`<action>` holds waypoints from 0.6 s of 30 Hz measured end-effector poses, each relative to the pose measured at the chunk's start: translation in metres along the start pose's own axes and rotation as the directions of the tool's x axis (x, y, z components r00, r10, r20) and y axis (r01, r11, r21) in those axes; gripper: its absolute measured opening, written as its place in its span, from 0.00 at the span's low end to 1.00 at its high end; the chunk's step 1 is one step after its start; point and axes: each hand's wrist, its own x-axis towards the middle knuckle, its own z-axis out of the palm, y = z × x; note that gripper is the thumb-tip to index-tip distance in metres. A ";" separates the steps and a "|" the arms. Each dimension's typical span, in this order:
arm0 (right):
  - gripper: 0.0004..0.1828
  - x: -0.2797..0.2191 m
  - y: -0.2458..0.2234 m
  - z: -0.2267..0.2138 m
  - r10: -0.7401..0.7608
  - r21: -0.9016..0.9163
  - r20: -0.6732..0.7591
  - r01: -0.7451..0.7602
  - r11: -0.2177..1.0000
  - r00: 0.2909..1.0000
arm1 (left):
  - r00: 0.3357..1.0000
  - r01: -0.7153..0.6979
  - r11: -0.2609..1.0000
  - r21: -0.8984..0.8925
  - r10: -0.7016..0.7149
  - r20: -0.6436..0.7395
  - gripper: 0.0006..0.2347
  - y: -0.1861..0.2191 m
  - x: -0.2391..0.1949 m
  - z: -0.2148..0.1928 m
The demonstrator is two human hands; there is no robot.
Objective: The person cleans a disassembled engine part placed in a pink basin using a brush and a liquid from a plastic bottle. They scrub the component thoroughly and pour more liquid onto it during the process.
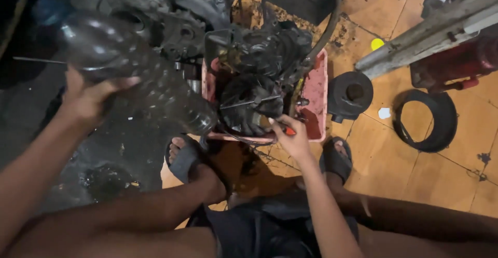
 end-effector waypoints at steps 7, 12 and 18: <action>0.16 -0.006 -0.031 -0.025 0.028 0.083 -0.110 -0.019 0.996 0.994 | 0.720 -0.576 0.814 0.077 0.461 0.519 0.44 0.065 0.015 0.061; 0.10 0.007 -0.014 -0.027 0.456 0.753 -0.235 -0.136 0.644 0.858 | 0.689 -0.456 0.416 0.787 -0.394 0.608 0.50 0.101 0.004 0.105; 0.07 0.002 -0.029 -0.011 0.429 0.835 -0.214 -0.063 0.547 0.877 | 0.641 -0.664 0.135 0.735 -0.403 0.653 0.49 0.043 0.007 0.132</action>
